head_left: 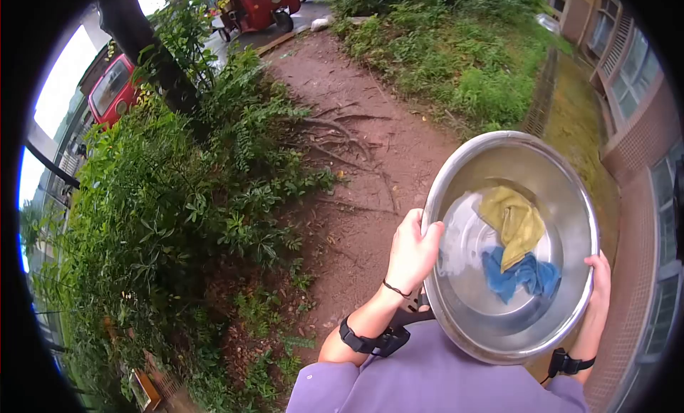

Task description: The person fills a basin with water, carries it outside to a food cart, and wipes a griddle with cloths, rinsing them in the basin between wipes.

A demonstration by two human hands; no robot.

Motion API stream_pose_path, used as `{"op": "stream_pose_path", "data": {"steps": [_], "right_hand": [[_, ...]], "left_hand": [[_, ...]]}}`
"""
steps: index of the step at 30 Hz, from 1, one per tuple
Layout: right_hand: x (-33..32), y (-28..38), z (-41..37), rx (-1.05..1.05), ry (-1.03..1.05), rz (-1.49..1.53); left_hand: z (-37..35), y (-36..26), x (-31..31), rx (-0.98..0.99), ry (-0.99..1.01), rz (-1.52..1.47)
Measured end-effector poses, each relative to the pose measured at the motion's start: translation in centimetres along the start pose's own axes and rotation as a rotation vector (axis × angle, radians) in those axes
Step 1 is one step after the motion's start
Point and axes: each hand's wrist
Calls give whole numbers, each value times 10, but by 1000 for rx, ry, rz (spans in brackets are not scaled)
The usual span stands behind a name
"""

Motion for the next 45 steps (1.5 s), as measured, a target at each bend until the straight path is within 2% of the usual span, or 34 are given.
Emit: {"op": "stream_pose_path", "data": {"steps": [5, 10, 13, 14, 16, 18, 22, 26, 29, 31, 32, 36, 39, 45], "right_hand": [[98, 12, 182, -29, 95, -18], [222, 20, 327, -3, 118, 8], [302, 20, 398, 42, 95, 65], [336, 22, 426, 25, 101, 67], [393, 22, 469, 63, 21, 79], [449, 34, 519, 88, 44, 64], [559, 66, 611, 134, 74, 25], [653, 67, 738, 76, 153, -28], [760, 84, 815, 41, 242, -56], [829, 91, 871, 30, 288, -49], [847, 90, 915, 29, 308, -56], [980, 115, 1013, -13, 455, -15], [1066, 130, 1091, -14, 446, -23], [1255, 159, 1241, -6, 565, 19]], "left_hand": [[157, -47, -5, 2, -86, -85], [320, -112, -38, 56, -120, -31], [428, -150, -68, 35, -78, 21], [468, -156, -75, 104, -114, 20], [540, -183, -99, 55, -93, 59], [602, -211, -121, 3, -79, 73], [721, -254, -161, 32, -105, 14], [845, -293, -205, 45, -155, -64], [934, -321, -244, 74, -244, -72], [992, -340, -272, -4, -266, -68], [1032, -342, -261, 39, -302, -87], [1138, -392, -310, -8, -365, -151], [1224, -422, -344, -5, -422, -173], [1407, -487, -431, 8, -508, -216]]}}
Point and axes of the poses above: each hand's wrist, its own z-axis towards the middle knuckle, its own x-axis out of the palm, y = z × x, and after that the axes turned 14 degrees about -x, right-handed
